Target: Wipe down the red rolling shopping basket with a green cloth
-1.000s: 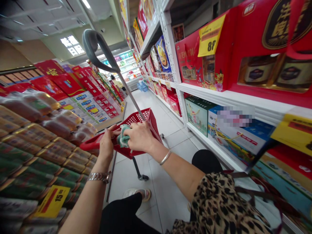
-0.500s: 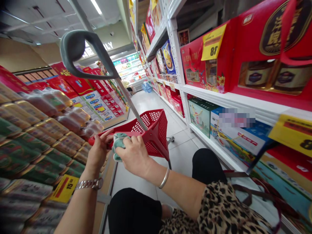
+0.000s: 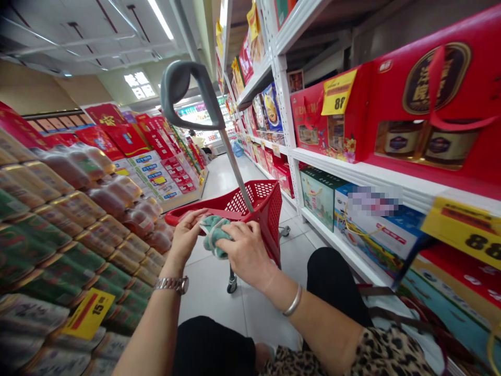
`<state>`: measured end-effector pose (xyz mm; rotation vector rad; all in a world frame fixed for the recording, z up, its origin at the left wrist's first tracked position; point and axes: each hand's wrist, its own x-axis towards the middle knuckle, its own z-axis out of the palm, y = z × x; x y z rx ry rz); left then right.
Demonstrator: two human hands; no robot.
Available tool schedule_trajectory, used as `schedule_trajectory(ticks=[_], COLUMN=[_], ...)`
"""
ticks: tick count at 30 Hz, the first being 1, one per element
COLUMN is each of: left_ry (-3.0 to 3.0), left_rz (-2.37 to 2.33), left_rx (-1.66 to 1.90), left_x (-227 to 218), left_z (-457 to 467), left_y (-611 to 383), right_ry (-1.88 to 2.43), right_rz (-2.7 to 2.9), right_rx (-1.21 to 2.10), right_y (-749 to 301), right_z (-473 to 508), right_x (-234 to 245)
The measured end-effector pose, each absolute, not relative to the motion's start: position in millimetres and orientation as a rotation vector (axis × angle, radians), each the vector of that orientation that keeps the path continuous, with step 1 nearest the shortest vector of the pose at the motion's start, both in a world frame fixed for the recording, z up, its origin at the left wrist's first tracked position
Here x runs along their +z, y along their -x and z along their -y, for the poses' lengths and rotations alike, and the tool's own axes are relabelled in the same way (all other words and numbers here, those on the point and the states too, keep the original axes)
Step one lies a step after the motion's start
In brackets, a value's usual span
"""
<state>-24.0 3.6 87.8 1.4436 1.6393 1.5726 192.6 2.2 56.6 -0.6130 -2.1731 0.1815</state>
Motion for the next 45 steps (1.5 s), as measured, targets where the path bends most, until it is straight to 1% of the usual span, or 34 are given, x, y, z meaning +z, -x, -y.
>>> schedule_trajectory(ticks=[6, 12, 21, 28, 35, 41, 45], left_ry=[-1.434, -1.485, -1.528, -1.356, -1.327, -1.349, -1.326], left_rz=[-1.554, -1.559, -1.606, -1.634, -1.721, -1.682, -1.655], left_rx=[1.595, 1.631, 1.66, 1.823, 2.033, 2.061, 2.087], left_x=[85, 84, 81, 78, 70, 67, 69], left_z=[-21, -30, -25, -20, -16, -14, -14], left_y=[10, 9, 16, 26, 24, 27, 29], right_ry=[0.634, 0.749, 0.714, 0.678, 0.605, 0.525, 0.544], right_rz=[2.077, 1.962, 2.092, 2.161, 2.117, 1.895, 1.923], right_rx=[0.149, 0.223, 0.117, 0.107, 0.077, -0.082, -0.146], right_y=[-217, -235, -210, -207, -210, -204, -209], right_z=[-19, -35, -15, -12, -35, -42, -48], right_x=[48, 32, 33, 31, -6, -49, -81])
